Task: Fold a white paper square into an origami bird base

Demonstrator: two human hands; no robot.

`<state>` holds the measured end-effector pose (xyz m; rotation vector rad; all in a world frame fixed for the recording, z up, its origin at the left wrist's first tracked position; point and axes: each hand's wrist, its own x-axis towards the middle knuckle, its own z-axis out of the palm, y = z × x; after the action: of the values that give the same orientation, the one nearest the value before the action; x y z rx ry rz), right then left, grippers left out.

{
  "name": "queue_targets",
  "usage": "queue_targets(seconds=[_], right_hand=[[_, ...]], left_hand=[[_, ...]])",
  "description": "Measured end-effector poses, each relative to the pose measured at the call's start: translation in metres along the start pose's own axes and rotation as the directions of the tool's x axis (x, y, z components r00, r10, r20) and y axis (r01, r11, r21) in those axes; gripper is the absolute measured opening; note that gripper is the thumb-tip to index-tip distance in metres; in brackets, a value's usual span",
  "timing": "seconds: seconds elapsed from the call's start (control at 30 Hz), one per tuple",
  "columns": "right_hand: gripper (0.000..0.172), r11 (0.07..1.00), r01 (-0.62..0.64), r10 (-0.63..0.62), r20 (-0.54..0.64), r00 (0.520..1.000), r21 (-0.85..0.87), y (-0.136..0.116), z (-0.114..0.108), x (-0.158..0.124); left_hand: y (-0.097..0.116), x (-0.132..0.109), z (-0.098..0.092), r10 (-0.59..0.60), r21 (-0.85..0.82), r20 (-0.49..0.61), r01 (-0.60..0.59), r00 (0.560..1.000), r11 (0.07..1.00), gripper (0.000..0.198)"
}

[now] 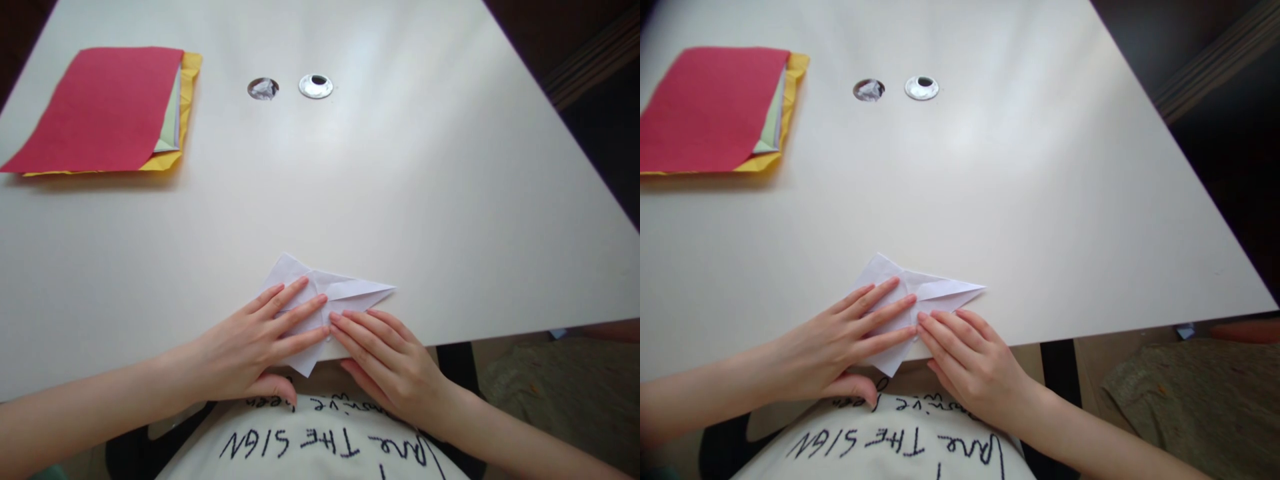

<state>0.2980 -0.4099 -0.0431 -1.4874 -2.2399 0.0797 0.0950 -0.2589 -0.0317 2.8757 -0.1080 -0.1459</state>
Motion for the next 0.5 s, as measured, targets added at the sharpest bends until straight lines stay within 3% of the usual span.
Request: queue_targets(seconds=[0.5], right_hand=[[0.039,0.999,-0.02,0.022,0.034,0.999,-0.042,0.0002,0.0034,-0.0024]], left_hand=[[0.0003,0.0014,0.0001,0.041,0.079,-0.039,-0.037,0.998,0.996,0.077]])
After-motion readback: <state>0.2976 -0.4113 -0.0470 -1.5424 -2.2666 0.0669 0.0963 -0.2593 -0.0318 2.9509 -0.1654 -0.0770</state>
